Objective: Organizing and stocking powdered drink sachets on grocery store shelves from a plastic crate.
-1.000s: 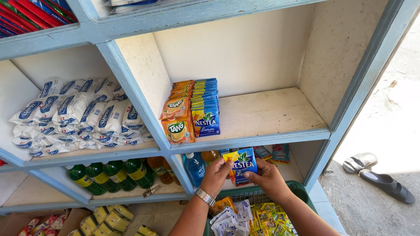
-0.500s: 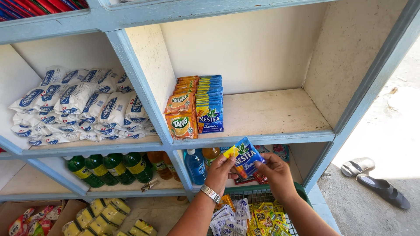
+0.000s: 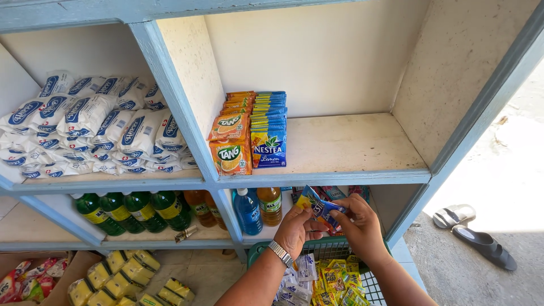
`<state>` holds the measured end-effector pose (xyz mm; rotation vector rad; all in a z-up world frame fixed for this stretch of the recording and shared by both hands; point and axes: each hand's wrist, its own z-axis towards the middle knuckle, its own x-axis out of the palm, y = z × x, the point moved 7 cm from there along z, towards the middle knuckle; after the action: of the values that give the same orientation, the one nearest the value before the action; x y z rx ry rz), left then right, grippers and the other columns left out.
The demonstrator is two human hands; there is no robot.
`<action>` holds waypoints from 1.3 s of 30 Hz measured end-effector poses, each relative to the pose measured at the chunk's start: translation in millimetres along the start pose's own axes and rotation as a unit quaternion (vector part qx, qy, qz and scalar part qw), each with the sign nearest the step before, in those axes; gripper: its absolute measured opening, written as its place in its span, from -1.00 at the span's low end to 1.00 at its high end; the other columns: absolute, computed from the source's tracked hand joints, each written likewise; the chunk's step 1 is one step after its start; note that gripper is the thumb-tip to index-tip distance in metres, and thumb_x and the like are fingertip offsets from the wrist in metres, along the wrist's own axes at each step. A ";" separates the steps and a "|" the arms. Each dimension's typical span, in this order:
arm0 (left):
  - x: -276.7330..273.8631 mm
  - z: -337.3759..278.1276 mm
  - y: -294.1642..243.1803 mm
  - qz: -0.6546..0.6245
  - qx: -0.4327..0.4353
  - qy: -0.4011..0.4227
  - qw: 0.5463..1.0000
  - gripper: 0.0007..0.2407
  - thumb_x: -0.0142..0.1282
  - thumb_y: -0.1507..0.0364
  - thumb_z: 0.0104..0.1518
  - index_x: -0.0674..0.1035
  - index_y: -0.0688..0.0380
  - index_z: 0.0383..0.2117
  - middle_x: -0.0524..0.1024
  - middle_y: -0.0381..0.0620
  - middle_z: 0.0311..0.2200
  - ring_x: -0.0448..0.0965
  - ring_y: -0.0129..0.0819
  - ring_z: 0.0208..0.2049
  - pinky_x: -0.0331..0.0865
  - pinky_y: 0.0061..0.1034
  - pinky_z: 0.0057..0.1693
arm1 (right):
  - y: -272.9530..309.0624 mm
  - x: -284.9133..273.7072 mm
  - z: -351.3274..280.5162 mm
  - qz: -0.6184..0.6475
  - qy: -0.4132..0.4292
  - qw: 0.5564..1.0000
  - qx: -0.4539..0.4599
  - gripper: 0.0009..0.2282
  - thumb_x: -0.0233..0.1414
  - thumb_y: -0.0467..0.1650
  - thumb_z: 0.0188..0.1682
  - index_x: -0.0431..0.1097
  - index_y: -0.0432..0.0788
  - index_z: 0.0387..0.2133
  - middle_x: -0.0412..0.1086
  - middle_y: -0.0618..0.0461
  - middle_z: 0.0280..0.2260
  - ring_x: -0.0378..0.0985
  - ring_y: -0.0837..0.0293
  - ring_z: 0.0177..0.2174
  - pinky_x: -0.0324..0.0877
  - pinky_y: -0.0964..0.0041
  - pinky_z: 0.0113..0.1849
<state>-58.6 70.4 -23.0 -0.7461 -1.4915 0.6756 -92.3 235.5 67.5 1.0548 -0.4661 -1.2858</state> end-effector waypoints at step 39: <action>-2.0 7.6 -29.0 0.340 0.140 -0.001 0.930 -0.74 0.08 0.45 0.30 0.49 0.23 0.08 0.61 -0.13 -0.15 0.65 -0.55 -0.21 0.62 -0.60 -0.15 | -32.5 3.3 6.1 0.067 -0.012 0.996 0.060 -0.88 0.14 -0.48 -0.02 0.43 -0.29 -0.52 0.22 0.16 -0.47 0.23 0.35 -0.47 0.21 0.39 -0.41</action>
<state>-67.8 51.1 -1.8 -1.0418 -1.0842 1.3804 -113.9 232.5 42.5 1.0902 -0.6293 -1.1637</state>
